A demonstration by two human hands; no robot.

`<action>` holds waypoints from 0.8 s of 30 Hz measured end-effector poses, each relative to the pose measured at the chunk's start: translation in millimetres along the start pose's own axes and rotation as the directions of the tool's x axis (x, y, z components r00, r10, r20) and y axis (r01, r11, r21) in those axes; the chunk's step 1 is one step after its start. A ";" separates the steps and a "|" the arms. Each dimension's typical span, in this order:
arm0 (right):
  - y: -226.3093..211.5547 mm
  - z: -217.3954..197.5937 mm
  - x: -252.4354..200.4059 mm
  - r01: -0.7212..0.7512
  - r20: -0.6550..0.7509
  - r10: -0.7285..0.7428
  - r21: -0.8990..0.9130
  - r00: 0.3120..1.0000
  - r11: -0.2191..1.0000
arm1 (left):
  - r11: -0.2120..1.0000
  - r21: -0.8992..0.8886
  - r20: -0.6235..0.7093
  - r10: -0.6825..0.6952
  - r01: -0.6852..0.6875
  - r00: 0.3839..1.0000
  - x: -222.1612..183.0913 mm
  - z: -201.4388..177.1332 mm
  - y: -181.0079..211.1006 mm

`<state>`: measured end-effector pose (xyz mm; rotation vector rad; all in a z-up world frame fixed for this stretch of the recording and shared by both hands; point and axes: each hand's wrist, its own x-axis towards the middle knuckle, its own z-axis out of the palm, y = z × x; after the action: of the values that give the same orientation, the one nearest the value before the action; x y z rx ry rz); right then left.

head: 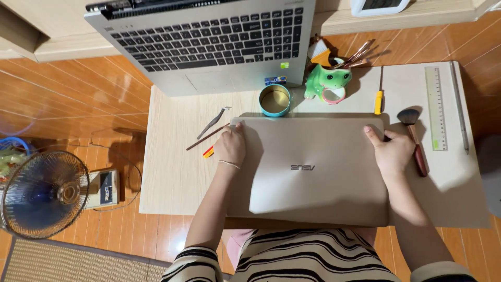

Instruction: Cleaning and performing maintenance on two separate laptop computers, including cleaning the screens and opening the chassis.

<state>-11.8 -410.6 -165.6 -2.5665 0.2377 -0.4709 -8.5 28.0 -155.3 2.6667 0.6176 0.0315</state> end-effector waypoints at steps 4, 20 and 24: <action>-14.2 5.4 3.7 -0.013 0.082 0.027 -0.172 0.996 0.985 | 0.988 0.155 0.038 0.003 -0.009 0.999 3.8 1.4 -6.3; -146.3 -16.4 135.3 0.485 -0.091 -0.502 -0.160 0.860 0.860 | 0.927 0.361 0.044 0.089 -0.099 0.995 6.4 -3.0 -8.5; -209.7 -2.7 178.5 0.295 0.316 -0.259 -0.069 0.913 0.953 | 0.929 0.360 0.035 0.075 -0.083 0.997 6.8 -6.6 -6.6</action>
<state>168.3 -278.8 -4.1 -2.7542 -0.2202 -0.1578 -5.8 38.8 -152.1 3.0433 0.5531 -0.0977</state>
